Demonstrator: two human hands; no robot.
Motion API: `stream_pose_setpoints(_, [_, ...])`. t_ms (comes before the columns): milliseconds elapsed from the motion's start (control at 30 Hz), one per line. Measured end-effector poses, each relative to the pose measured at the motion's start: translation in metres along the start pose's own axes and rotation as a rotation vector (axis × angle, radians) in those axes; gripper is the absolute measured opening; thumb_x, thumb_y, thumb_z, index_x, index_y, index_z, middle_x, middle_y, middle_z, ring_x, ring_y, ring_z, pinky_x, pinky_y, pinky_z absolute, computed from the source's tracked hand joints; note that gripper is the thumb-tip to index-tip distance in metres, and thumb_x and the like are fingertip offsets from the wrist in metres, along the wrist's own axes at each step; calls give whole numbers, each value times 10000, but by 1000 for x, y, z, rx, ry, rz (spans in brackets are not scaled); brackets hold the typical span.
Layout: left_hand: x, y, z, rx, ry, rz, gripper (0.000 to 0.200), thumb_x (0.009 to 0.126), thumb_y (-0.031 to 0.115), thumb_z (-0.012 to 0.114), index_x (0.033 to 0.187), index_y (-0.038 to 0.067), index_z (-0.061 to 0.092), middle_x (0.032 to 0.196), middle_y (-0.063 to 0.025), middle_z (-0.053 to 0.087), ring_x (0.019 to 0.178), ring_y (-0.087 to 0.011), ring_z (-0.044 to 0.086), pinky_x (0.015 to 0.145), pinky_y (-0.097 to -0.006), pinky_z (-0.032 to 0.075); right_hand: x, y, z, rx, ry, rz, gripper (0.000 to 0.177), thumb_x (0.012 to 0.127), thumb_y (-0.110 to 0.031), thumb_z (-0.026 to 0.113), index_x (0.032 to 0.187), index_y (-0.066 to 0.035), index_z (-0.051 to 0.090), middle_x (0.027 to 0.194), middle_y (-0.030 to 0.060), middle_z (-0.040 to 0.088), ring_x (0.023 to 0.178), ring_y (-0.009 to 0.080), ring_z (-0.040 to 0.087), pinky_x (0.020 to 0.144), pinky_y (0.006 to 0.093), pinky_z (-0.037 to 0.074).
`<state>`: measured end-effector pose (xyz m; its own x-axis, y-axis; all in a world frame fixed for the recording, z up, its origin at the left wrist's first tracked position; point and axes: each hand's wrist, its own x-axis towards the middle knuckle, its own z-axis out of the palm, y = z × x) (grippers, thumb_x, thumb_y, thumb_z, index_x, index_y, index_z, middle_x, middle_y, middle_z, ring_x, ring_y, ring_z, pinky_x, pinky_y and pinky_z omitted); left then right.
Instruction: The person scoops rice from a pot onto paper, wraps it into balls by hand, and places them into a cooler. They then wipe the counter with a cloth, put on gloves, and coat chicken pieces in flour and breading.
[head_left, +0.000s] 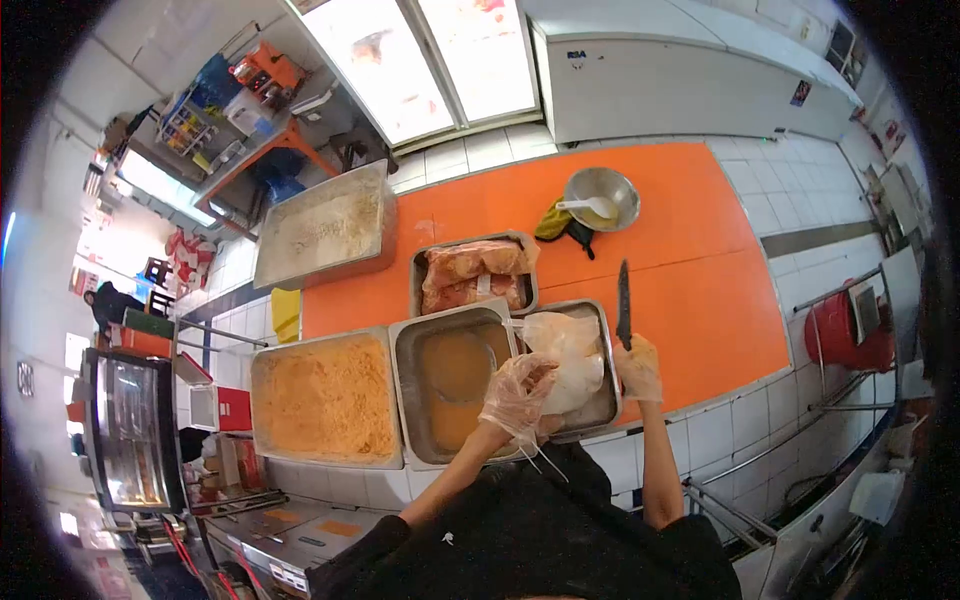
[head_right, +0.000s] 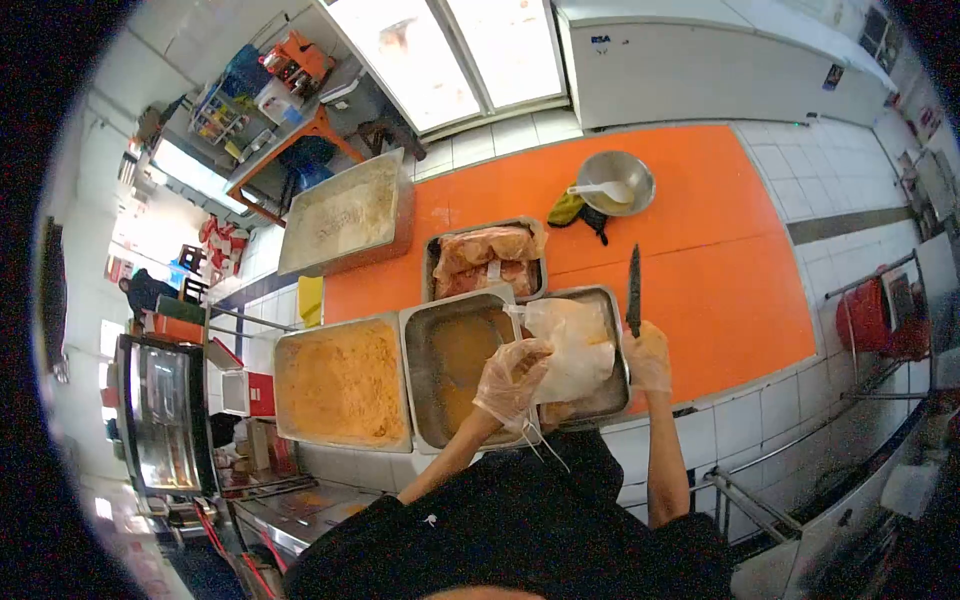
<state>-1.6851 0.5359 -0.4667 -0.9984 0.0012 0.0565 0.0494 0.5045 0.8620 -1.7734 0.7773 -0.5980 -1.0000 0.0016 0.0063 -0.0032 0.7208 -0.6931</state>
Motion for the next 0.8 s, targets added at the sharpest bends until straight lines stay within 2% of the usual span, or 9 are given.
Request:
stream_pose_setpoints(167, [20,-21,5,-400,-90,-191,299,921,275,584,1082,27,625,969,-96,646,816,-147,593,744,-290,498,-19,-150,-76,211,-182,119,192,857,-168,554,902,16,585,750,208,583,760,376,586,682,456,465])
stream_pose_setpoints(233, [29,-24,0,-597,-127,-210,326,939,296,553,1104,22,618,959,-91,650,821,-139,583,734,-285,492,-27,-192,-57,-95,125,-292,263,895,-200,546,1079,-12,570,933,193,590,891,342,569,759,421,461])
stream_pose_setpoints(300, [37,-21,-19,-729,-7,-374,355,904,340,604,1072,29,639,888,-91,657,809,-170,605,738,-312,482,-29,-214,-23,-907,247,-739,290,900,-214,570,1101,-5,573,1093,181,573,1019,237,549,803,433,449])
stream_pose_setpoints(367, [45,-2,-66,-615,87,-518,367,902,349,603,1064,21,638,883,-84,651,800,-170,601,728,-310,479,-27,-103,99,-593,130,-775,278,894,-278,573,1059,-56,600,1052,177,596,975,254,573,825,478,437])
stream_pose_setpoints(467, [45,-49,-107,-531,386,-632,331,881,338,631,1009,33,630,849,-78,634,751,-164,590,673,-307,469,-32,-381,-22,-787,-436,-161,296,899,-346,543,1077,-120,612,1052,175,605,947,271,583,820,491,428])
stream_pose_setpoints(567, [29,-89,-145,-947,437,-807,211,922,275,590,949,74,531,716,-53,561,583,-161,523,507,-318,437,14,-256,71,-149,-358,-5,362,946,-306,507,1142,-2,513,1076,143,556,948,242,570,798,382,465])
stream_pose_setpoints(633, [7,-116,-164,-1155,407,-743,179,946,259,562,923,96,494,646,-25,524,470,-150,480,389,-307,404,65,-258,77,-993,202,-686,367,950,-310,505,1109,20,518,961,139,566,877,209,582,729,363,472])
stream_pose_setpoints(733, [-15,-133,-190,-1011,337,-756,200,942,286,574,901,102,509,640,-18,531,457,-130,487,376,-287,400,149,-239,110,-781,159,-434,300,923,-307,546,1004,-23,596,866,131,604,818,204,598,680,379,478])
stream_pose_setpoints(800, [-26,-140,-205,-875,313,-718,213,940,302,581,893,104,517,644,-13,537,464,-118,497,381,-276,404,193,-230,134,-555,-544,187,246,898,-301,580,844,-74,660,819,124,646,759,254,612,664,399,492])
